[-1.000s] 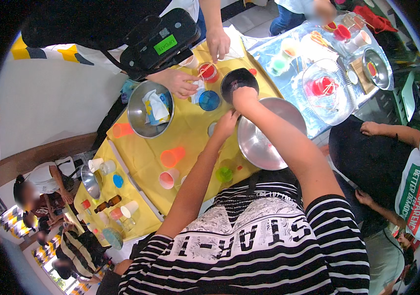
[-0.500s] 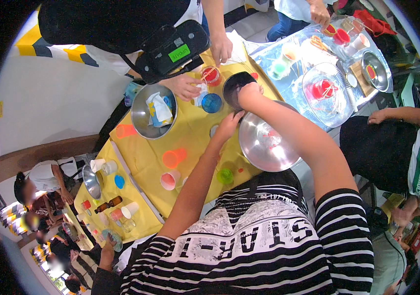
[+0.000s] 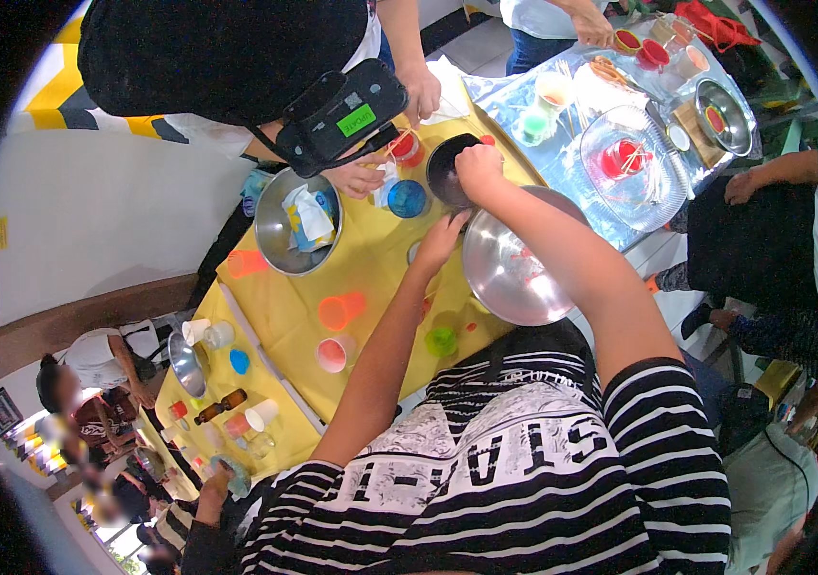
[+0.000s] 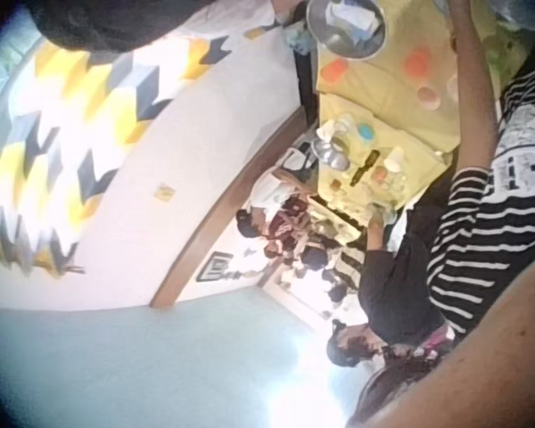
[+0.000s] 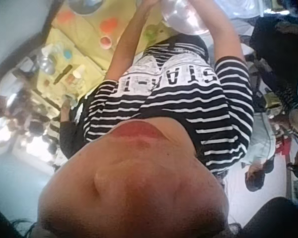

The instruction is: The person stirs a dark mixture in a black pot using a wooden stick. They repeatedly lift the pot to scrape the sides and pour the contents into a metal bowl, then return the pot to the table to continue stirring.

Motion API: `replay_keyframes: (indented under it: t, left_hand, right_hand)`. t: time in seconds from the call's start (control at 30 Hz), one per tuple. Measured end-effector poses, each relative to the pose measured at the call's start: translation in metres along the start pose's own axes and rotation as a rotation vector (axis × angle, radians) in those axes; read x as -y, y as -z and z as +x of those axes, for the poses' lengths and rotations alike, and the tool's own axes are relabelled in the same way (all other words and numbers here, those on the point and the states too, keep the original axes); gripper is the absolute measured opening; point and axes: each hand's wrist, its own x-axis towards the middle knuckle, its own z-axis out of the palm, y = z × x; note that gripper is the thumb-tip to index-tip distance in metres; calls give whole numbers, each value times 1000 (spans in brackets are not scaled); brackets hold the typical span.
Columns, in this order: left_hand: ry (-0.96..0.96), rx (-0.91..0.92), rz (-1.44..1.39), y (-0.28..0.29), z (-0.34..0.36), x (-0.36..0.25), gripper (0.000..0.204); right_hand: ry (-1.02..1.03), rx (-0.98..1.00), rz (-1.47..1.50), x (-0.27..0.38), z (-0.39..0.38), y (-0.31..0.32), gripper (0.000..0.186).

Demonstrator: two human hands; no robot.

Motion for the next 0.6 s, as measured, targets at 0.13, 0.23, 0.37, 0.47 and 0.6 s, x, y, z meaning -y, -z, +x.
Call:
replay_keyframes:
  t: [0.13, 0.23, 0.37, 0.47, 0.6]
  left_hand:
    - [52, -6, 105, 3, -3, -10, 58]
    - [83, -34, 175, 4, -7, -17, 59]
    - [78, -47, 207, 1, -6, -14, 60]
    - [77, 6, 184, 3, -6, -17, 60]
    - [106, -31, 175, 0, -7, -18, 60]
  right_hand:
    - [-194, 68, 61, 5, -3, -1, 12]
    - [-122, 317, -12, 14, -14, 14, 12]
    - [36, 176, 60, 14, -21, 0, 15]
    - [51, 152, 98, 3, -20, -2, 17]
    - [117, 186, 76, 1, -19, -2, 19]
